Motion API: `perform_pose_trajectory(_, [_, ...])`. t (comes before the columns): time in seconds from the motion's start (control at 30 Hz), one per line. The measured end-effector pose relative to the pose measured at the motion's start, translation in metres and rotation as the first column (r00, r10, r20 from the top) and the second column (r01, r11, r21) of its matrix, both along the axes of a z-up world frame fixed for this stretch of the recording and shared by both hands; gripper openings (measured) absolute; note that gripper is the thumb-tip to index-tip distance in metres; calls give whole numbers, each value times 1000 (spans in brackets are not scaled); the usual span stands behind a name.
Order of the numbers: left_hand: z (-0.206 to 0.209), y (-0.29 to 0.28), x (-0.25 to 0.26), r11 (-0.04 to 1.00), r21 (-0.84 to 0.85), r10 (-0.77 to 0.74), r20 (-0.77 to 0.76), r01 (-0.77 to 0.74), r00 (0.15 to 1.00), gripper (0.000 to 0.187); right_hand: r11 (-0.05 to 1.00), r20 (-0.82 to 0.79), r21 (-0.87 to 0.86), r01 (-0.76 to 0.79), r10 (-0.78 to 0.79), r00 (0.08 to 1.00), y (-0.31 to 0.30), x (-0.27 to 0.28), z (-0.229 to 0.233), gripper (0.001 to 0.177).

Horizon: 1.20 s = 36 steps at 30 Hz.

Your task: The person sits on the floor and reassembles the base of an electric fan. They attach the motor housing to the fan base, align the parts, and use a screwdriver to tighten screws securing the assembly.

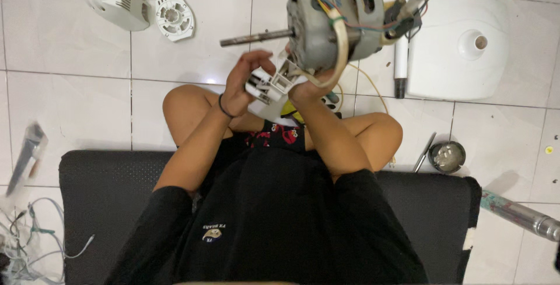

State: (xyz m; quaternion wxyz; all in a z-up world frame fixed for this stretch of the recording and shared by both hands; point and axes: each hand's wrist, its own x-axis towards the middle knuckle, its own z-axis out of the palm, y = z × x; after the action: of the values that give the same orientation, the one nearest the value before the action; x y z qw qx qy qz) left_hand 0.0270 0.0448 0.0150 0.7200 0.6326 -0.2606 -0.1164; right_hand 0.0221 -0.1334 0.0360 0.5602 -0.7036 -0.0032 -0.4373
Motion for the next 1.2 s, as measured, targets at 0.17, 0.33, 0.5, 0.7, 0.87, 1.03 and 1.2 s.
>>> perform_pose_trajectory(0.17, [-10, -1, 42, 833, -486, -443, -304, 263, 843, 82, 751, 178, -605, 264, -195, 964, 2, 13, 18, 53])
perform_pose_trajectory(0.33, [-65, 6, 73, 947, -111, -270, 229, 300, 935, 44, 972, 30, -235, -21, 29, 999, 19, 19, 13, 52])
perform_pose_trajectory(0.5, [-101, 6, 61, 808, -337, -585, -368, 483, 722, 48, 975, 37, -203, -89, 98, 994, 17, 31, 9, 54])
perform_pose_trajectory(0.7, [-51, 7, 36, 822, -201, -569, -262, 532, 780, 52, 951, 48, -310, 1, 15, 999, 11, 30, 3, 54])
perform_pose_trajectory(0.87, [17, 24, -5, 937, 348, -45, 159, -14, 986, 83, 983, 49, -179, 41, -33, 998, 19, 33, -13, 62])
perform_pose_trajectory(1.03, [16, -34, -84, 892, -125, 450, 141, -435, 882, 95, 718, 301, 537, -442, 327, 896, 41, 34, -29, 69])
perform_pose_trajectory(1.2, [-25, -32, -69, 835, 65, 496, 342, -547, 798, 106, 995, 104, -98, 6, 5, 995, 36, 32, -41, 47])
